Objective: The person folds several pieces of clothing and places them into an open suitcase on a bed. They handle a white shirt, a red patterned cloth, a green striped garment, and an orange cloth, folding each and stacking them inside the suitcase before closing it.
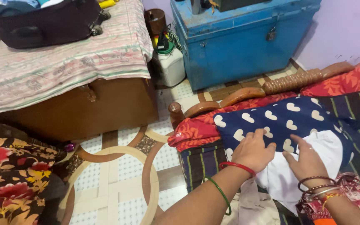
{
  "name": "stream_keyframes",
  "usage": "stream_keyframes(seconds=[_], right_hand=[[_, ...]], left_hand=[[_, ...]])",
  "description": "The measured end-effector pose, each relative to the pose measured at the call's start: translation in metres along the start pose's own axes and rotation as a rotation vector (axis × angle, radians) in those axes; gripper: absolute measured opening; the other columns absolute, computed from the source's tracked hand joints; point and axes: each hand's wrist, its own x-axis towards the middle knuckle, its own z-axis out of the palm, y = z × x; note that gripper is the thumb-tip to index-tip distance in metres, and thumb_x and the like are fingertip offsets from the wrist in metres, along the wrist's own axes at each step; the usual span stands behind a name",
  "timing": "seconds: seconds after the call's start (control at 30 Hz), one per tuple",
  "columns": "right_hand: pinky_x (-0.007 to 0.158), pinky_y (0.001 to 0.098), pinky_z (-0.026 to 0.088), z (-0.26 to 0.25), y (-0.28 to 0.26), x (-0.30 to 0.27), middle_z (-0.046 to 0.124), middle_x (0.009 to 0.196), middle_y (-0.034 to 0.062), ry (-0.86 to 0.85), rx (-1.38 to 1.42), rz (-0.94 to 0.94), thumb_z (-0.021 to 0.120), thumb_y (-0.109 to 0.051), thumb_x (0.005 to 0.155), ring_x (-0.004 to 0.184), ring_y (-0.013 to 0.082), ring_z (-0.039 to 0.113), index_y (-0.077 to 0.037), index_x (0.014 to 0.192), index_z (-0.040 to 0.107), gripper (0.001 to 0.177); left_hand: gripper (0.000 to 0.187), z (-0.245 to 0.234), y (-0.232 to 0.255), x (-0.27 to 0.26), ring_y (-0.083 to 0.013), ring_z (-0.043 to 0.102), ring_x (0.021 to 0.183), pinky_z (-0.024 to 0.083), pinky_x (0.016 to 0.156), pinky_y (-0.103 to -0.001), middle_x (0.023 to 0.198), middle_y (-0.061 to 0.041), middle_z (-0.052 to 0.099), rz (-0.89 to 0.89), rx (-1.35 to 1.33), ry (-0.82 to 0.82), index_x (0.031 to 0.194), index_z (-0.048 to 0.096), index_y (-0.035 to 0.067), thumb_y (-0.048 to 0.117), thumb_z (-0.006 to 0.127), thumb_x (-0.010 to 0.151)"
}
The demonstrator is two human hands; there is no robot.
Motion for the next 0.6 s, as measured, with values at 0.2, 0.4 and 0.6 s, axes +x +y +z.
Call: stream_keyframes(seconds=[0.2,0.4,0.6], right_hand=[[0.106,0.0458,0.053,0.071,0.061,-0.003,0.062,0.138,0.0231,-0.34,-0.159,0.244,0.075,-0.038,0.083,0.12,0.0377,0.068,-0.017,0.159,0.038,0.087],[0.105,0.0452,0.051,0.107,0.087,-0.003,0.059,0.138,0.0236,-0.332,-0.239,0.224,0.083,-0.042,0.075,0.125,0.0376,0.061,-0.015,0.16,0.027,0.105],[0.098,0.0442,0.056,0.096,0.074,-0.01,0.074,0.121,0.0149,-0.389,-0.331,0.259,0.076,-0.046,0.085,0.115,0.0327,0.071,-0.017,0.14,0.059,0.064]], left_hand=[[0.061,0.028,-0.025,0.007,-0.0368,0.053,0.131,0.043,0.106,-0.047,0.141,-0.019,0.055,-0.065,0.038,-0.077,0.145,0.049,0.012,0.041,0.057,0.093],[0.059,0.04,-0.044,0.017,-0.0379,0.055,0.13,0.044,0.107,-0.047,0.141,-0.021,0.055,-0.057,0.062,-0.107,0.144,0.05,0.012,0.042,0.056,0.094],[0.059,0.052,-0.055,0.011,-0.0376,0.054,0.13,0.044,0.105,-0.047,0.138,-0.02,0.057,-0.036,0.067,-0.102,0.145,0.051,0.012,0.042,0.056,0.094]])
